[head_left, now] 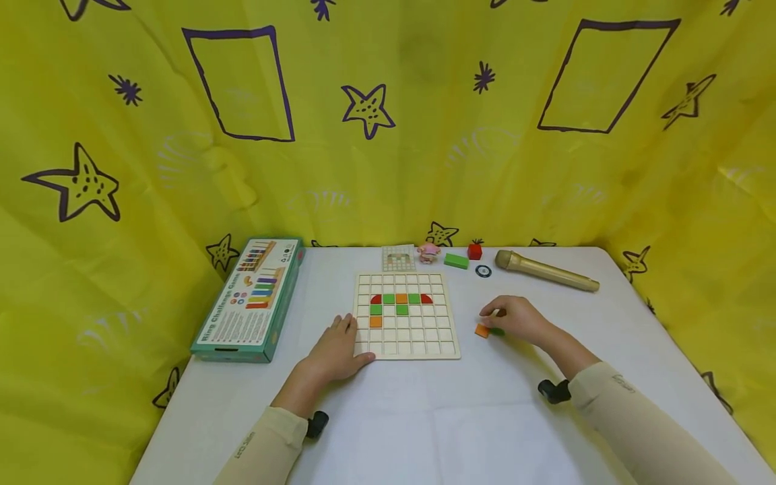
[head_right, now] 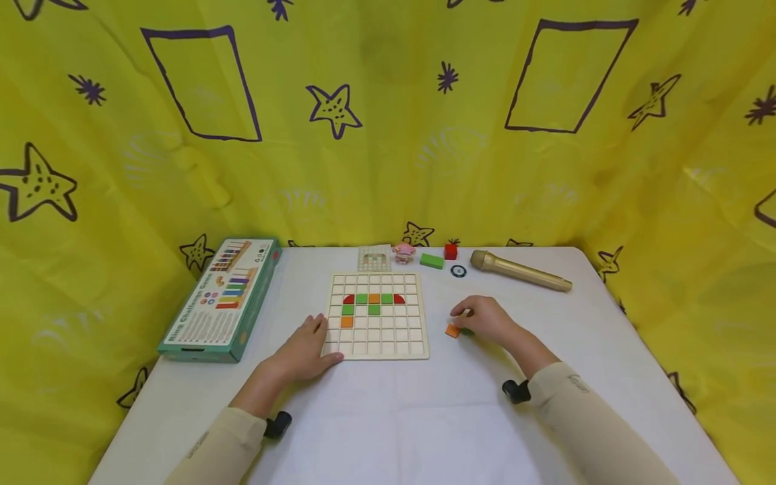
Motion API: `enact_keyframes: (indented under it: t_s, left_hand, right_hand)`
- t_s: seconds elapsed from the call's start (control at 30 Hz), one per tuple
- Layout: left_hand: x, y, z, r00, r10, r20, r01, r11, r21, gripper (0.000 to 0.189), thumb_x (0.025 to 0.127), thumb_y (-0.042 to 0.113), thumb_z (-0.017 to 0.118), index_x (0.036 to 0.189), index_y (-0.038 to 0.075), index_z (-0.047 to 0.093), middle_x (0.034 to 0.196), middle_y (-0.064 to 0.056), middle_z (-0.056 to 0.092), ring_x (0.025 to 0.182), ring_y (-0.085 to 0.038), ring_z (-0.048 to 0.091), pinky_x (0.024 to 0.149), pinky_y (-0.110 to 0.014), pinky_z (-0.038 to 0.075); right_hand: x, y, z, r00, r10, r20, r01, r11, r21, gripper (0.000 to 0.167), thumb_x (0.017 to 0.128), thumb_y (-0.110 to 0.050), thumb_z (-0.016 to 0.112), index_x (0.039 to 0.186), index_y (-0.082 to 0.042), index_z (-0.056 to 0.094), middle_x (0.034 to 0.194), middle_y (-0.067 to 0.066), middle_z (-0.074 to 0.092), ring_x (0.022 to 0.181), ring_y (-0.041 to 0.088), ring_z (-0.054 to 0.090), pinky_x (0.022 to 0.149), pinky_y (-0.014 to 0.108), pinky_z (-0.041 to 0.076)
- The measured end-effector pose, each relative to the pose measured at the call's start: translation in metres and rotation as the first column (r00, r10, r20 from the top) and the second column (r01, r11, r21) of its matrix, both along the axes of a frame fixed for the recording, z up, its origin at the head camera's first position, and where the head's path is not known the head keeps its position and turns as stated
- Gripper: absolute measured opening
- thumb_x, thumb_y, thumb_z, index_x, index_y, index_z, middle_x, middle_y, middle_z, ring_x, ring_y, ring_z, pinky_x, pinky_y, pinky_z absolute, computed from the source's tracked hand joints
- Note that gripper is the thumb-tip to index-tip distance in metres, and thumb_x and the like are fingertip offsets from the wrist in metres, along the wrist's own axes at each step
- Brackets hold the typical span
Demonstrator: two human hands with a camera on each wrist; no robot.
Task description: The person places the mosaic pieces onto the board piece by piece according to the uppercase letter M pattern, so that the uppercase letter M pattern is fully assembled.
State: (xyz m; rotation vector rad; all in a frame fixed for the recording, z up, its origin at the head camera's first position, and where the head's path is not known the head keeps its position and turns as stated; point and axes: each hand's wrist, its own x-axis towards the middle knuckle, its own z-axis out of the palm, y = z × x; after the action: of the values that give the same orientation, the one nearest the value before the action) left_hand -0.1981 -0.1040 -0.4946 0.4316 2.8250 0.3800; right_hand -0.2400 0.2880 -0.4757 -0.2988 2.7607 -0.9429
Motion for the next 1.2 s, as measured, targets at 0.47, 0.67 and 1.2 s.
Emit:
enact_keyframes:
  t_s: [0.47,0.67,1.2]
  left_hand:
    - [0.002,-0.001,0.002,1.0,0.005,0.007,-0.005,1.0,0.031,0.091,0.096,0.049,0.064,0.153,-0.011,0.027,0.161,-0.026,0.024,0.15,-0.042,0.017,0.12,-0.052,0.022]
    - [0.002,-0.002,0.002,1.0,0.001,-0.008,-0.001,0.999,0.044,0.09,0.095,0.048,0.065,0.152,-0.011,0.029,0.16,-0.026,0.026,0.149,-0.043,0.019,0.119,-0.053,0.023]
    - [0.002,-0.002,0.001,1.0,-0.004,-0.011,0.005,0.999,0.044,0.091,0.095,0.049,0.065,0.152,-0.011,0.03,0.16,-0.026,0.026,0.149,-0.044,0.019,0.119,-0.053,0.023]
  right_hand:
    - [0.01,0.022,-0.007,0.999,0.027,0.019,-0.027,1.0,-0.005,0.025,0.087,-0.012,0.078,0.111,-0.004,0.075,0.106,0.008,0.069,0.088,0.022,0.058,0.075,0.033,0.049]
    - [0.007,0.024,-0.01,0.998,0.04,0.047,-0.04,0.999,-0.001,0.026,0.087,-0.01,0.078,0.112,-0.002,0.074,0.108,0.008,0.07,0.093,0.022,0.057,0.08,0.036,0.05]
    - [0.001,0.031,-0.007,0.996,0.038,0.077,-0.036,0.999,-0.025,0.015,0.09,-0.006,0.074,0.105,-0.007,0.076,0.101,0.005,0.071,0.093,0.024,0.058,0.085,0.038,0.051]
